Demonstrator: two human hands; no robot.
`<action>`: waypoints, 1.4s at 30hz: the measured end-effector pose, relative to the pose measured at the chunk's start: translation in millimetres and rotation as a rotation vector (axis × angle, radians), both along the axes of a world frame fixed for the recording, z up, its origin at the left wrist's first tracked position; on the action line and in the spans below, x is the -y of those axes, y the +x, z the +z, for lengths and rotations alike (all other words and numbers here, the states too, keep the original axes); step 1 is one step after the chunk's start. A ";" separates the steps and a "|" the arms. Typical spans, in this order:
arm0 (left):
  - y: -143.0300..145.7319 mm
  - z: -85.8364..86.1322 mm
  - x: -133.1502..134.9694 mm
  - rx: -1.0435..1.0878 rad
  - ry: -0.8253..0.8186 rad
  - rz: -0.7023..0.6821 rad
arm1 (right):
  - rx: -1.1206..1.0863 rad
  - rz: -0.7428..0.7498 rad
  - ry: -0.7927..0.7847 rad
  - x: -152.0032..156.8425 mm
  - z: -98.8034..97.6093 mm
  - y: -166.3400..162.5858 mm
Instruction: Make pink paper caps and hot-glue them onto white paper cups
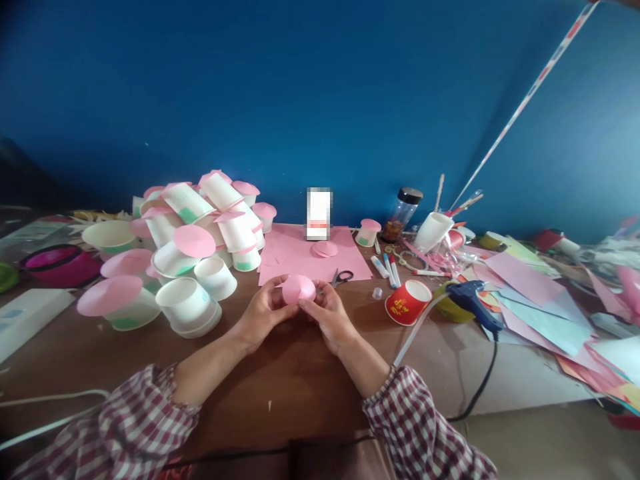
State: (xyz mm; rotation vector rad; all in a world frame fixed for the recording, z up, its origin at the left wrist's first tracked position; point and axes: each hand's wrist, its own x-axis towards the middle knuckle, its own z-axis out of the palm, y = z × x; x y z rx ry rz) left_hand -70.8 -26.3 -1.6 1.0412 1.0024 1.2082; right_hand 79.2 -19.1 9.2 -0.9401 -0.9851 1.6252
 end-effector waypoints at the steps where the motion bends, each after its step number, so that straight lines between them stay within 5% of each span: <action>1: -0.3 0.7 -0.1 -0.016 0.014 -0.001 | -0.002 -0.001 -0.002 -0.5 0.8 0.6; 13: -0.9 -0.4 -2.0 -0.168 0.132 -0.022 | 0.124 -0.169 0.066 -25.6 14.1 15.7; 17: 1.2 -2.2 -1.5 -0.285 0.154 -0.009 | 0.451 -0.363 0.170 -72.2 25.5 22.5; 23: 1.4 -7.3 -0.8 -0.307 0.179 -0.015 | 0.706 -0.417 0.204 -139.8 21.9 21.4; 30: 2.0 -2.1 -1.9 -0.331 0.144 -0.027 | 1.181 -0.452 0.240 -163.3 21.6 27.6; 42: 1.9 -15.4 -5.6 -0.300 0.149 0.091 | 1.541 0.072 0.589 -134.1 13.1 -73.9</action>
